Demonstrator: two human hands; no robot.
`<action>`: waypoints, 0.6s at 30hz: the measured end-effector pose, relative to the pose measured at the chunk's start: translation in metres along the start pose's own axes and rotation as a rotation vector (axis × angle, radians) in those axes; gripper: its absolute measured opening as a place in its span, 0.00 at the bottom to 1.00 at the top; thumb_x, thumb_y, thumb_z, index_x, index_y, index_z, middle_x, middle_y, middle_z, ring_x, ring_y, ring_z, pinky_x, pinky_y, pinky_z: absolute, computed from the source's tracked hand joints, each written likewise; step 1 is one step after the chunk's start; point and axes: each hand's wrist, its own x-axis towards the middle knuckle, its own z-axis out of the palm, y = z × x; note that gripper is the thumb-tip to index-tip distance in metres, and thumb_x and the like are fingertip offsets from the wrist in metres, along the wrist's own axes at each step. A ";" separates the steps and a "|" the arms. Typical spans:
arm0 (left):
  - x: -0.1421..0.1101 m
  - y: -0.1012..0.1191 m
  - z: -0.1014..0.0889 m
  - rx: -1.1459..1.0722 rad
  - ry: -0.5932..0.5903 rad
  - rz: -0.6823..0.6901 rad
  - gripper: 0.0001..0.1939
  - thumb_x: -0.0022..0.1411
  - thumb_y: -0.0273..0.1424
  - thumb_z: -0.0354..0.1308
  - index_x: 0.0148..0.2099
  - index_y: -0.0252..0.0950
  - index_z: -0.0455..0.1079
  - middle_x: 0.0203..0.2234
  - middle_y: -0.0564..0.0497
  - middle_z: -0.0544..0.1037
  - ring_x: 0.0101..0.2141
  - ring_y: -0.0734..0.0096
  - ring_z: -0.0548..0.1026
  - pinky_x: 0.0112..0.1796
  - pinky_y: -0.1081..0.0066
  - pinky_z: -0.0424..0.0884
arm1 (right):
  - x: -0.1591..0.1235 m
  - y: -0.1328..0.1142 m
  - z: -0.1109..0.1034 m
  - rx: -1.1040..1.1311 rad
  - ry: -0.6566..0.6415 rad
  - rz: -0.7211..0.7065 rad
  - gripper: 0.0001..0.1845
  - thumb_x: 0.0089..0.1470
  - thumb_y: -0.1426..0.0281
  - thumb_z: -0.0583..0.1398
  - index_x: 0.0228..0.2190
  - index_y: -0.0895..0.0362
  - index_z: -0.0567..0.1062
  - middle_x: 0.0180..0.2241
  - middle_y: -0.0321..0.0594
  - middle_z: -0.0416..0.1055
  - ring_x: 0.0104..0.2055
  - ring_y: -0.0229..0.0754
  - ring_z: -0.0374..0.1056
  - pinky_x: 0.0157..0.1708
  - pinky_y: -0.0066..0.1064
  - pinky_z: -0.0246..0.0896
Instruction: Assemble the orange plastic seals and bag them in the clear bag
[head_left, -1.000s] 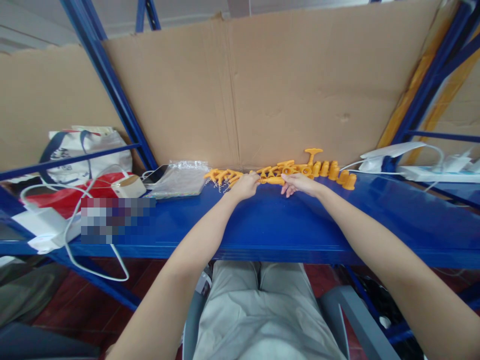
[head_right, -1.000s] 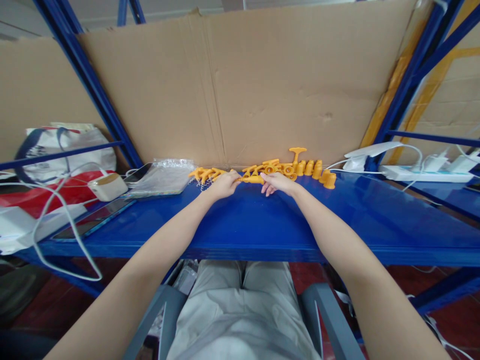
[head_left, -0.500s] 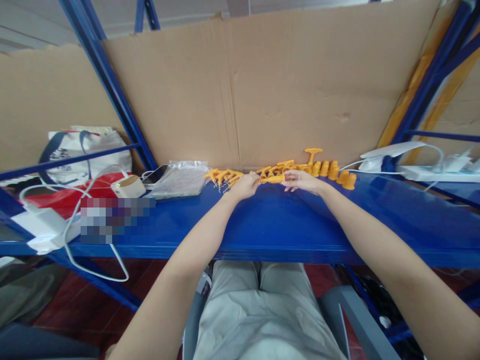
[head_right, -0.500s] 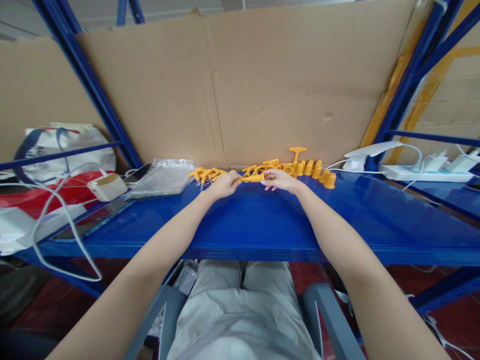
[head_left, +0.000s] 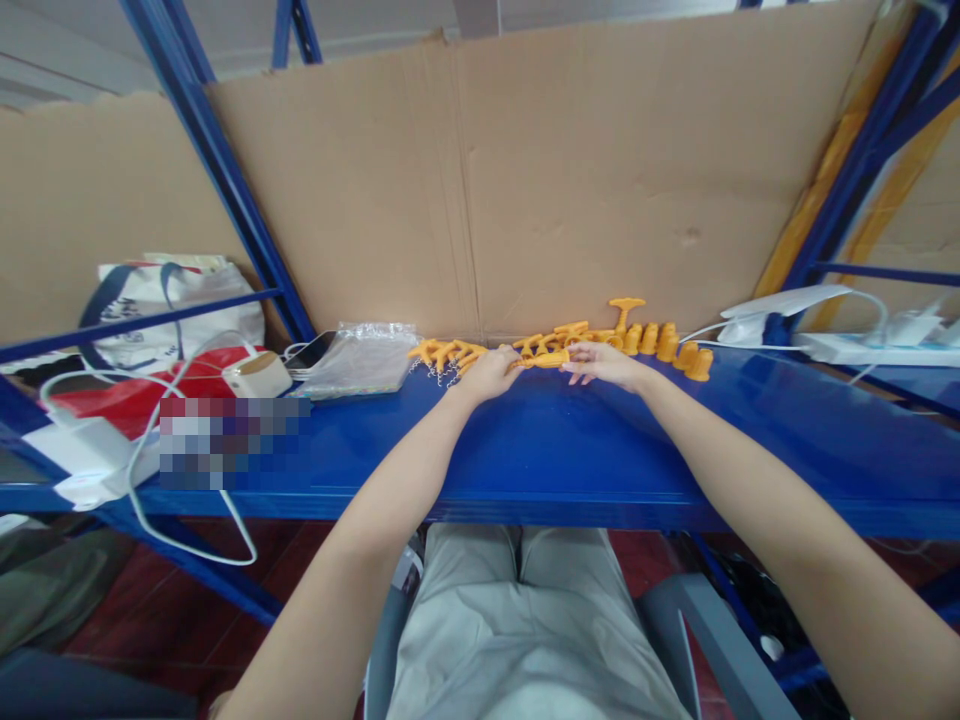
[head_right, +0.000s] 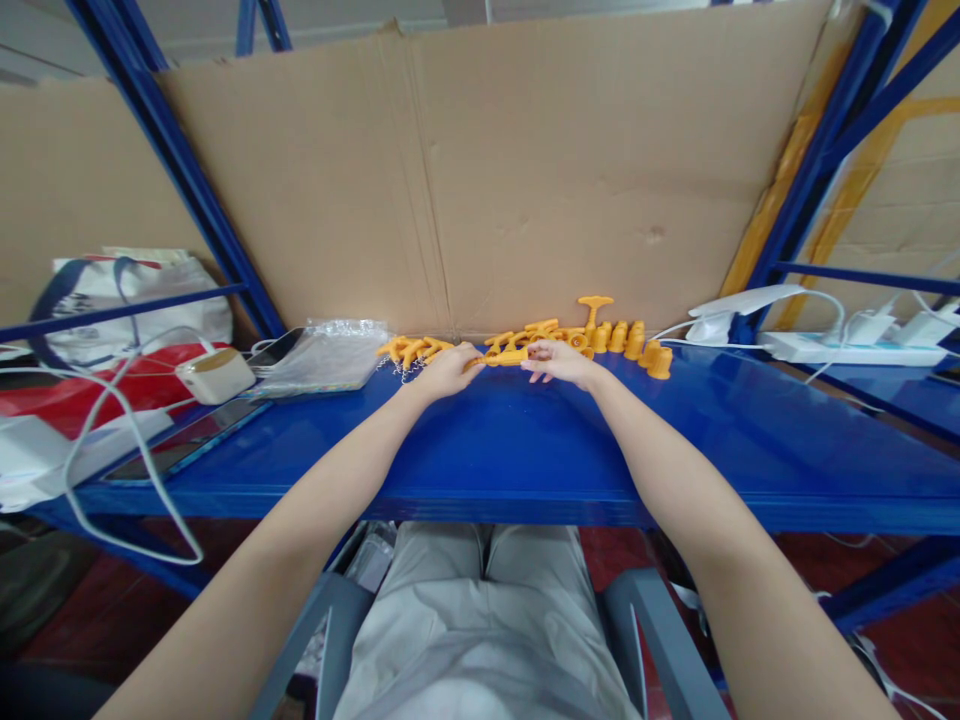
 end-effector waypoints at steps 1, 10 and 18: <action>0.000 0.001 0.000 0.001 0.006 0.005 0.11 0.68 0.27 0.52 0.45 0.32 0.75 0.41 0.42 0.79 0.44 0.61 0.77 0.48 0.64 0.72 | 0.000 0.001 0.000 0.010 0.000 -0.007 0.21 0.56 0.70 0.66 0.51 0.57 0.72 0.45 0.47 0.79 0.30 0.36 0.75 0.28 0.26 0.69; -0.001 -0.001 -0.003 0.012 0.082 0.072 0.10 0.68 0.28 0.53 0.42 0.33 0.76 0.38 0.45 0.79 0.40 0.64 0.78 0.43 0.66 0.73 | -0.001 -0.001 -0.004 0.031 -0.027 -0.051 0.19 0.57 0.60 0.66 0.45 0.58 0.75 0.39 0.46 0.80 0.29 0.37 0.74 0.29 0.26 0.67; -0.001 0.003 -0.005 0.106 0.066 0.083 0.09 0.68 0.29 0.53 0.41 0.32 0.75 0.38 0.44 0.79 0.40 0.64 0.78 0.43 0.66 0.72 | -0.004 -0.006 -0.003 0.029 -0.053 -0.043 0.19 0.58 0.55 0.64 0.31 0.59 0.76 0.32 0.45 0.80 0.26 0.36 0.73 0.28 0.26 0.65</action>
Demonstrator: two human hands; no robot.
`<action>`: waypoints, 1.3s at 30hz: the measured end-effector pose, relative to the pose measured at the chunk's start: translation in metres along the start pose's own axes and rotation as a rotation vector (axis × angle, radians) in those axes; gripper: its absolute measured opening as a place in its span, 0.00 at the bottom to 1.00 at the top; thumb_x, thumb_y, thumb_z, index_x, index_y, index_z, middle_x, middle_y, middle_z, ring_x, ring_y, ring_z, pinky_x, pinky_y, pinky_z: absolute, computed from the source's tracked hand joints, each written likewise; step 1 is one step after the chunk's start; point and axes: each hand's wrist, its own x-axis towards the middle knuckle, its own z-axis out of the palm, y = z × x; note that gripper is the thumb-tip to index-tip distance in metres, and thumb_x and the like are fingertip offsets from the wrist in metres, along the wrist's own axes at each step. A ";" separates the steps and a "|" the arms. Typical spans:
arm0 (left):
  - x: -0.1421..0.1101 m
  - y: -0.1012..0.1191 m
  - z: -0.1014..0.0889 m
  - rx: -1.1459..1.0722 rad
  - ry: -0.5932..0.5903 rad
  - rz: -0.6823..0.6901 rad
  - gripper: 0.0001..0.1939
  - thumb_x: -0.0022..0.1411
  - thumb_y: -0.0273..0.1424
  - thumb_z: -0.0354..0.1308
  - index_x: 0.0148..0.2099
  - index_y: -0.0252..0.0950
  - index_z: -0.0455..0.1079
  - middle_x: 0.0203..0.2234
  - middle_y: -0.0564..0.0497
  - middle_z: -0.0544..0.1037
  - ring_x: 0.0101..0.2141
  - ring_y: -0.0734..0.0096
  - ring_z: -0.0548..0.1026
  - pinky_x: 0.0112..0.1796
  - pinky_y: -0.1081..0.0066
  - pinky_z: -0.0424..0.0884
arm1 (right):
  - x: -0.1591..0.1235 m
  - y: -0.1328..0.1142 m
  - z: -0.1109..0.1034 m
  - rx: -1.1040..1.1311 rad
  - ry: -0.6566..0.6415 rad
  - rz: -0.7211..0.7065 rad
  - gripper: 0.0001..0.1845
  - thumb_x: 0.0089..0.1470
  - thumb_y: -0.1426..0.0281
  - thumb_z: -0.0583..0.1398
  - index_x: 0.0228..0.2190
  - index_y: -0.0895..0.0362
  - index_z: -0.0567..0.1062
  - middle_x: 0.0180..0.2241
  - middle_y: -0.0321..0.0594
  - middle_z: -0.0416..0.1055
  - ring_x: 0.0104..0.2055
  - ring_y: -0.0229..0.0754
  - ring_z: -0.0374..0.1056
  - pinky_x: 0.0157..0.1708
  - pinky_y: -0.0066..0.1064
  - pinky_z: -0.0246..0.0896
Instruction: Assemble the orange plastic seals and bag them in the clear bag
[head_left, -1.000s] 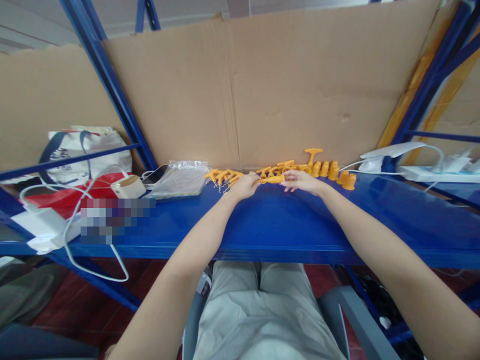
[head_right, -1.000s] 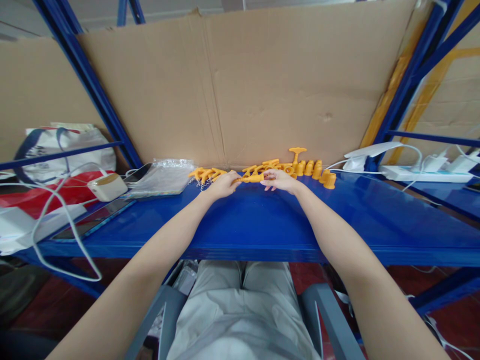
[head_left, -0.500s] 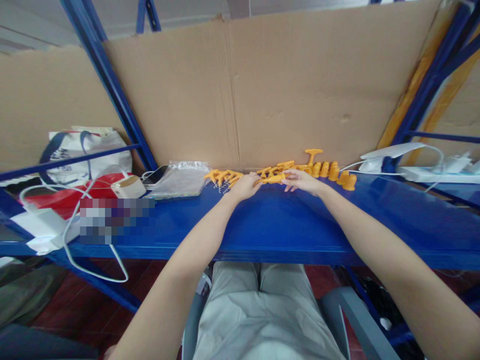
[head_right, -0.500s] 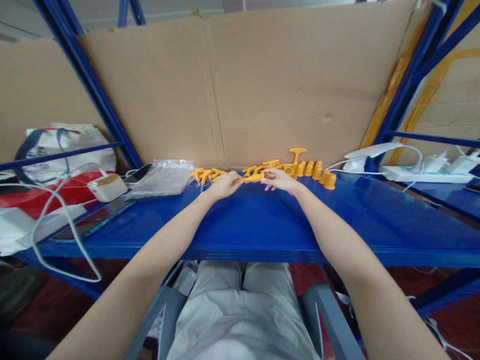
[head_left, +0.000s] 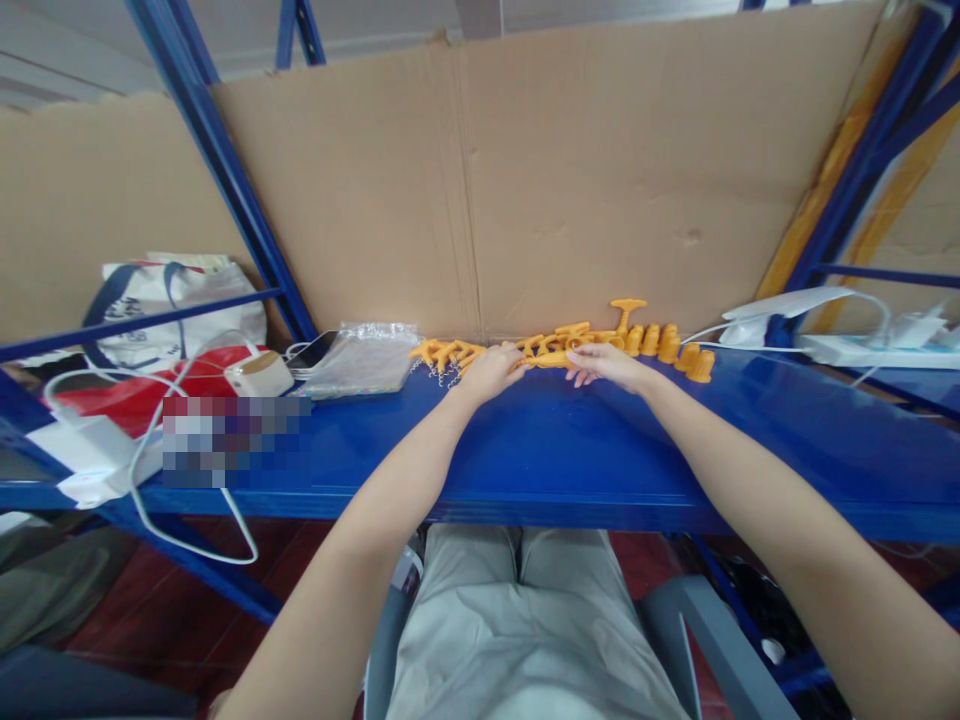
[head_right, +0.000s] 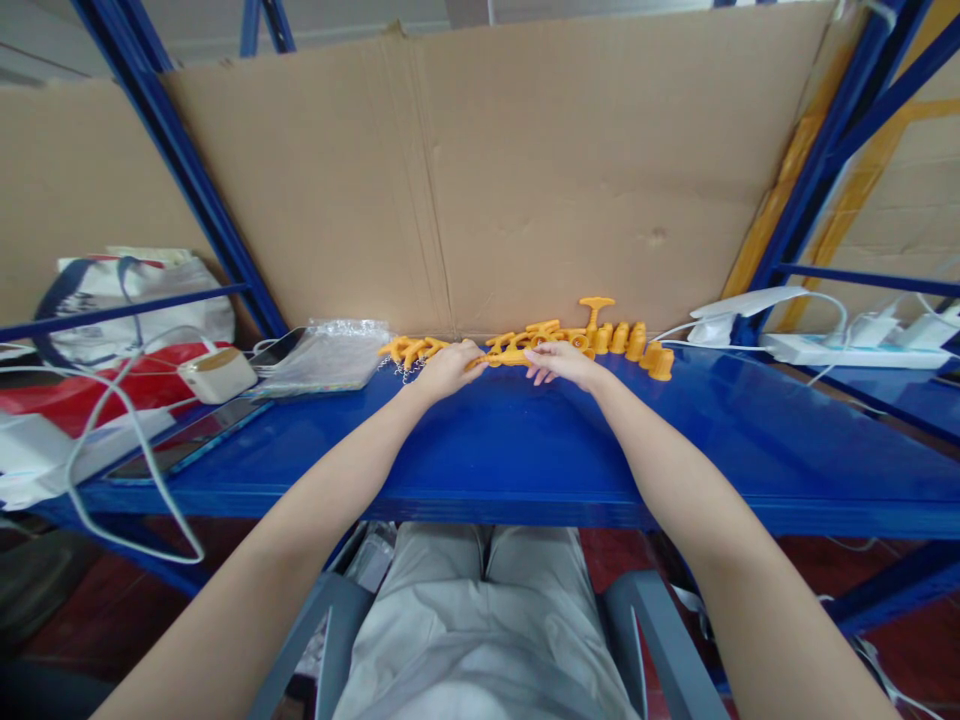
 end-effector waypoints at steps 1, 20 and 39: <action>0.000 0.001 -0.001 0.008 -0.006 0.000 0.09 0.68 0.29 0.53 0.41 0.32 0.75 0.38 0.44 0.79 0.41 0.63 0.78 0.44 0.66 0.72 | 0.000 0.000 0.000 0.000 0.003 0.004 0.19 0.58 0.54 0.64 0.30 0.59 0.76 0.32 0.45 0.80 0.26 0.36 0.72 0.28 0.26 0.65; 0.000 0.001 0.001 -0.020 0.005 -0.012 0.11 0.70 0.31 0.52 0.40 0.33 0.74 0.37 0.45 0.78 0.39 0.64 0.77 0.42 0.67 0.71 | 0.006 0.005 -0.005 -0.011 -0.002 -0.101 0.17 0.53 0.63 0.68 0.40 0.56 0.71 0.36 0.41 0.80 0.27 0.36 0.74 0.27 0.27 0.69; -0.001 -0.001 0.005 0.026 0.015 -0.052 0.08 0.67 0.31 0.54 0.41 0.35 0.74 0.38 0.46 0.78 0.39 0.63 0.78 0.42 0.67 0.71 | 0.008 0.011 0.004 -0.005 0.016 -0.078 0.16 0.55 0.64 0.66 0.42 0.56 0.69 0.37 0.41 0.79 0.26 0.35 0.74 0.25 0.26 0.68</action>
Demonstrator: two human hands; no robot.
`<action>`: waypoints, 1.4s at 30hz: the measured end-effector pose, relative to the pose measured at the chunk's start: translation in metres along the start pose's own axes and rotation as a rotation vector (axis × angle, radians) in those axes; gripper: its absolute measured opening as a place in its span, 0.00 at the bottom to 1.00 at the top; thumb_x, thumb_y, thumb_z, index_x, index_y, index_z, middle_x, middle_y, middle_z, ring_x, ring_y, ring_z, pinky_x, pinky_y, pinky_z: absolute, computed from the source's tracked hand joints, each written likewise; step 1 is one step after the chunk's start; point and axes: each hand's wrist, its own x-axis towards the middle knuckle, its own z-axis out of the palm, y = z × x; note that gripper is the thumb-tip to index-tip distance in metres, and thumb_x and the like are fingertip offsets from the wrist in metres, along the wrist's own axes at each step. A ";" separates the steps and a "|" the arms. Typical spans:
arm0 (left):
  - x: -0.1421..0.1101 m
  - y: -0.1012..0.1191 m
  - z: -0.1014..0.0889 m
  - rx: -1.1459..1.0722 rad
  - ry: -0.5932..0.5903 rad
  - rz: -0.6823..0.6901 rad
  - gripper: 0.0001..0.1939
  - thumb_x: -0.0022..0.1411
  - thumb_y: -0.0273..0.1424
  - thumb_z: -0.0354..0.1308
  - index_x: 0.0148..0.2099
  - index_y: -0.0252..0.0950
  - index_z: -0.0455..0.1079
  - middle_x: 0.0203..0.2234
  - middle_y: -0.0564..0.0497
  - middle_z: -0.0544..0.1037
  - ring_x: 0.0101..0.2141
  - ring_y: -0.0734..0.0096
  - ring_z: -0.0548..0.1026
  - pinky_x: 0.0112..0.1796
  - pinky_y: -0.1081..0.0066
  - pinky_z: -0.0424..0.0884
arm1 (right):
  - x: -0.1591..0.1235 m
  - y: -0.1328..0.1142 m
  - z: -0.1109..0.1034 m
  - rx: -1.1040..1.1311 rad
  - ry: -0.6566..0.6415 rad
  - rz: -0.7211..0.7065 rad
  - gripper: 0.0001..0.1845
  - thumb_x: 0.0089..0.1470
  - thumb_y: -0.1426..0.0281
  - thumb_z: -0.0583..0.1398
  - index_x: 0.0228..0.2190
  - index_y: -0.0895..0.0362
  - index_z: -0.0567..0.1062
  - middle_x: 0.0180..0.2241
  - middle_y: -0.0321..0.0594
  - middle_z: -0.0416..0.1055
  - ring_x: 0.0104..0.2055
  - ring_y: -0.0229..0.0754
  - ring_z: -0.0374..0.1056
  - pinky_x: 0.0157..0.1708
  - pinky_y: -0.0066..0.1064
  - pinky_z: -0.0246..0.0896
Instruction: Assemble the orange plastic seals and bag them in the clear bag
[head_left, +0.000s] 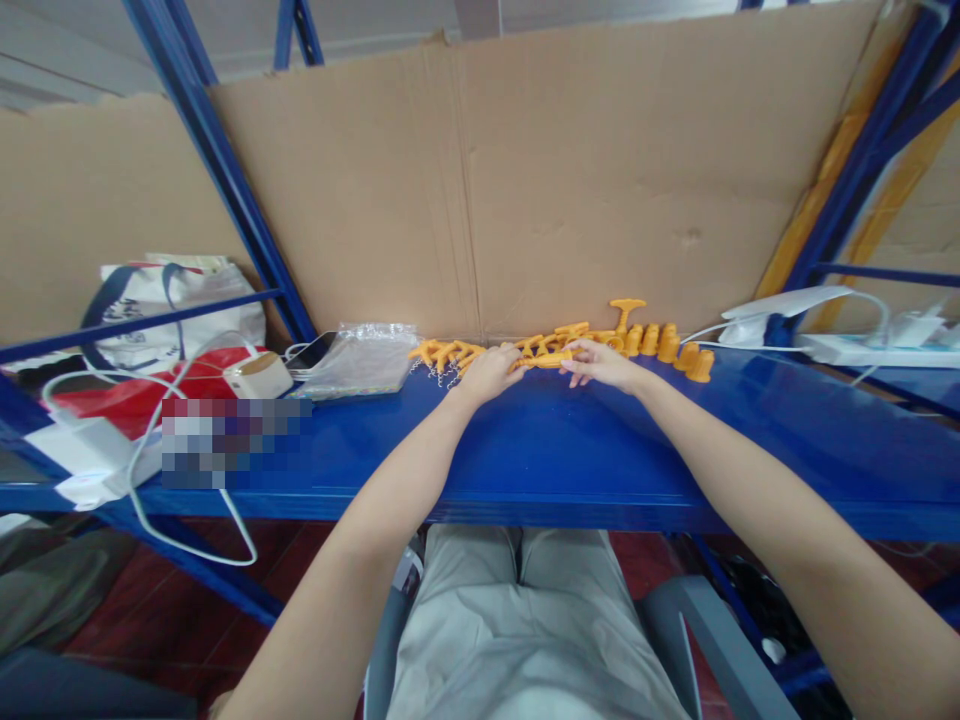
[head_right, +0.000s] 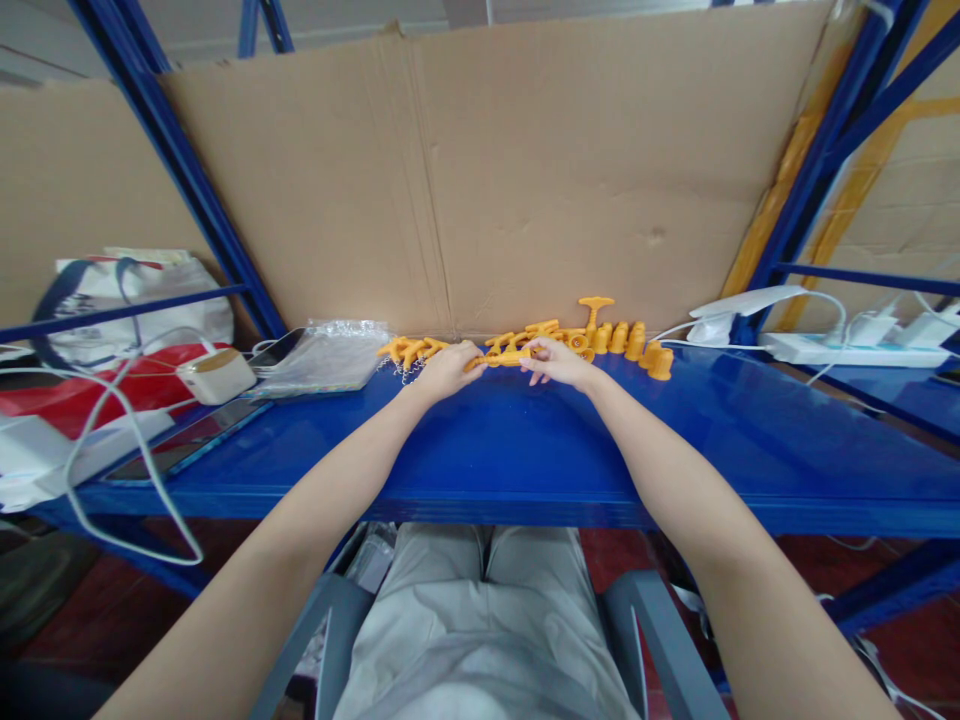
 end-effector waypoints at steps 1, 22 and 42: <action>0.000 0.000 0.000 0.001 -0.001 -0.004 0.08 0.67 0.31 0.54 0.41 0.35 0.74 0.38 0.46 0.78 0.40 0.63 0.78 0.42 0.67 0.71 | 0.000 0.000 0.000 -0.003 0.001 0.002 0.16 0.56 0.65 0.66 0.43 0.56 0.69 0.37 0.41 0.79 0.26 0.35 0.74 0.26 0.26 0.68; -0.001 0.002 -0.001 0.013 0.005 -0.024 0.07 0.67 0.30 0.55 0.42 0.33 0.73 0.39 0.44 0.78 0.40 0.63 0.77 0.43 0.67 0.71 | 0.003 -0.002 -0.003 0.031 -0.013 -0.005 0.17 0.54 0.57 0.67 0.34 0.57 0.71 0.28 0.40 0.78 0.22 0.35 0.71 0.26 0.27 0.68; 0.001 -0.002 0.003 0.014 0.059 0.007 0.09 0.68 0.32 0.54 0.41 0.35 0.73 0.38 0.45 0.78 0.39 0.64 0.77 0.41 0.67 0.72 | -0.006 -0.011 -0.004 0.027 -0.013 -0.039 0.21 0.47 0.59 0.71 0.40 0.55 0.74 0.34 0.38 0.78 0.26 0.35 0.72 0.24 0.25 0.65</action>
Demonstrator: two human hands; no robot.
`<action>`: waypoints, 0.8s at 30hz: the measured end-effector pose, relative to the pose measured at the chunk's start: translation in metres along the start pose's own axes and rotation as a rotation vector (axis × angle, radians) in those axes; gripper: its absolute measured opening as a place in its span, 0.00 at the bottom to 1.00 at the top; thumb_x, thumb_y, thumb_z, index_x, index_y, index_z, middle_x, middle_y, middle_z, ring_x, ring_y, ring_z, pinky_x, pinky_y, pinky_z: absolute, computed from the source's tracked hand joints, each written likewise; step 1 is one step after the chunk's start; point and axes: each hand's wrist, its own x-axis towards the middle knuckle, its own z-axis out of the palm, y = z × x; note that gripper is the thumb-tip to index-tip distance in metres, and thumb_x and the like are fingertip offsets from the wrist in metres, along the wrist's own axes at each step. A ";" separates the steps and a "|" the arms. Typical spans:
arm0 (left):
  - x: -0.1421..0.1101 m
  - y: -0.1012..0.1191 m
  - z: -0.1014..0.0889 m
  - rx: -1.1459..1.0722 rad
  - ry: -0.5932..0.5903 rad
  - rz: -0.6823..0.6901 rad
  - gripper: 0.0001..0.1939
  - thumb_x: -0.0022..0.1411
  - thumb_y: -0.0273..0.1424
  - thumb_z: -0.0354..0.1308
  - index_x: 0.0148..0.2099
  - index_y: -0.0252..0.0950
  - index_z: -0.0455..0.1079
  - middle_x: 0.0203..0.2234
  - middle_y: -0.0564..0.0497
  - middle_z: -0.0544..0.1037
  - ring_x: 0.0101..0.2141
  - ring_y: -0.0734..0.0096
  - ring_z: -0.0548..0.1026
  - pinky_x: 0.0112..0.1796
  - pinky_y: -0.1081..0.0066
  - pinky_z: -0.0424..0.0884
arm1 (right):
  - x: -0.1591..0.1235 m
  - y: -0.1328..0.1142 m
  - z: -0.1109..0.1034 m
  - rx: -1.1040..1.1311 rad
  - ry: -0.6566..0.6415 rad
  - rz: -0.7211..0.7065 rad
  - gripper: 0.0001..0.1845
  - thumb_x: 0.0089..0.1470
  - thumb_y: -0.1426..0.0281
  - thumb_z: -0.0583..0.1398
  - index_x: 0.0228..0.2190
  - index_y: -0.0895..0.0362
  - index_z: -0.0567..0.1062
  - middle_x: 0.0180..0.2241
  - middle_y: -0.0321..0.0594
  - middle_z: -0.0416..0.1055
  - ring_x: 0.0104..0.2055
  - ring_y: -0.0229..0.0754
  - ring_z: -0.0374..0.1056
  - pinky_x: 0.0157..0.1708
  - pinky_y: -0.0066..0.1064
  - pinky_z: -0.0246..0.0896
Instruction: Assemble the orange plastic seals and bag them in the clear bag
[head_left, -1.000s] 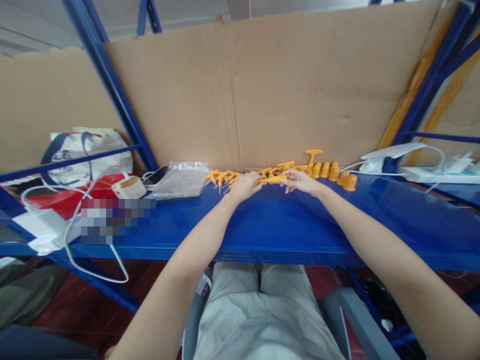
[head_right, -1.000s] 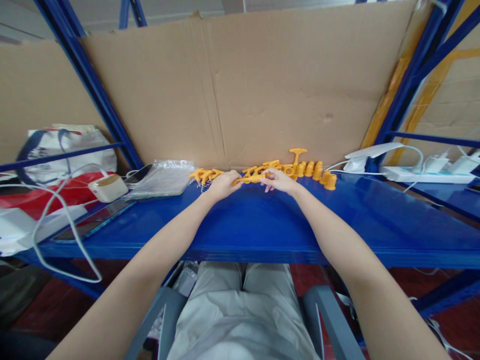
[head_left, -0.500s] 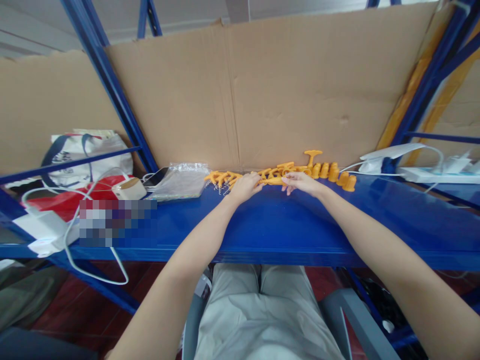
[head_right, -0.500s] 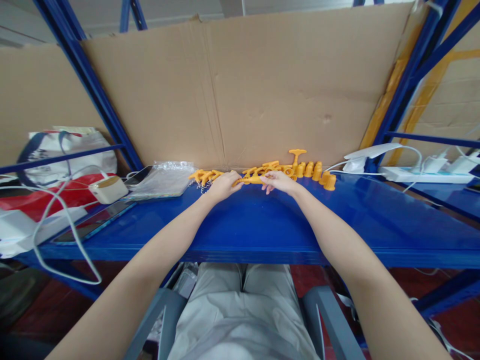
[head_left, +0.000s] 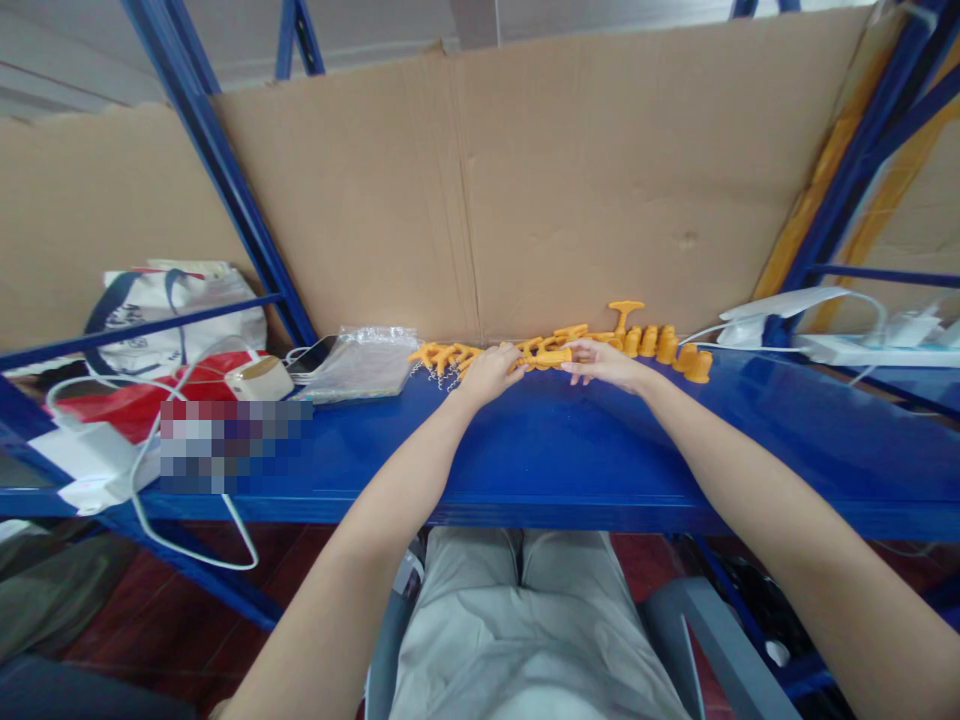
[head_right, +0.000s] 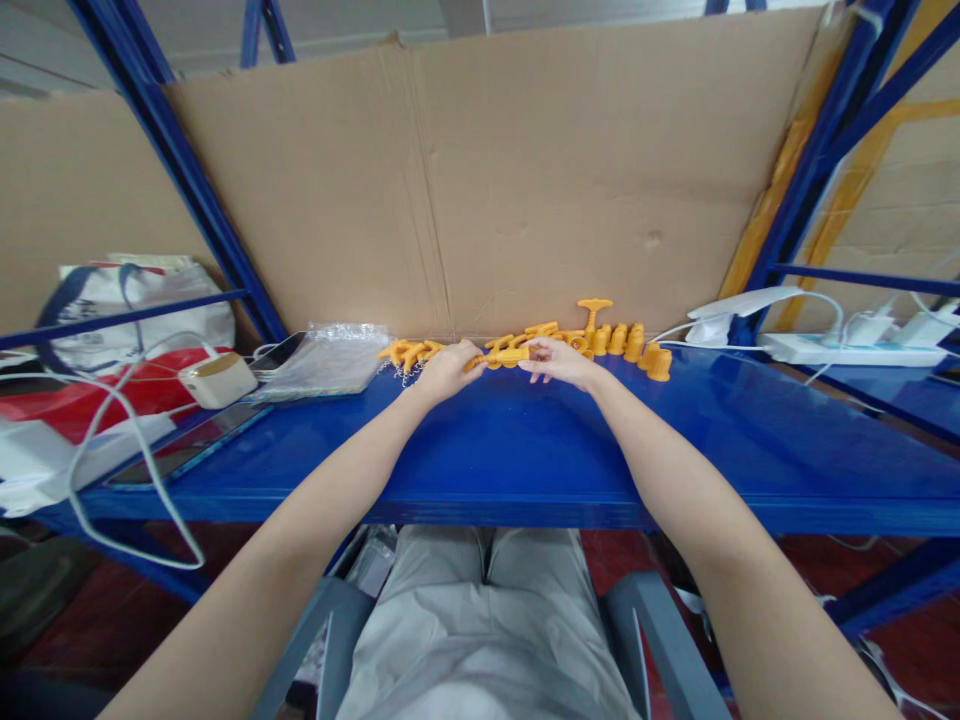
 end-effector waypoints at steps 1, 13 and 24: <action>0.000 0.000 0.000 -0.003 0.002 0.002 0.09 0.68 0.32 0.54 0.41 0.35 0.73 0.38 0.45 0.78 0.39 0.64 0.77 0.41 0.67 0.71 | 0.001 0.001 0.000 -0.007 0.014 -0.023 0.22 0.45 0.59 0.72 0.39 0.55 0.74 0.32 0.37 0.78 0.25 0.35 0.71 0.23 0.25 0.65; -0.001 0.007 -0.002 0.025 0.011 0.000 0.09 0.68 0.32 0.54 0.42 0.35 0.73 0.39 0.45 0.78 0.39 0.64 0.76 0.42 0.67 0.70 | -0.003 -0.009 0.003 -0.030 0.000 0.025 0.30 0.51 0.44 0.63 0.21 0.59 0.75 0.24 0.47 0.77 0.19 0.35 0.66 0.24 0.30 0.65; 0.000 0.009 -0.004 0.079 0.009 0.009 0.09 0.69 0.33 0.54 0.42 0.34 0.74 0.39 0.45 0.78 0.40 0.64 0.77 0.42 0.68 0.71 | -0.005 -0.017 0.011 0.173 0.028 0.096 0.26 0.54 0.50 0.64 0.19 0.59 0.74 0.13 0.41 0.69 0.13 0.33 0.60 0.10 0.23 0.56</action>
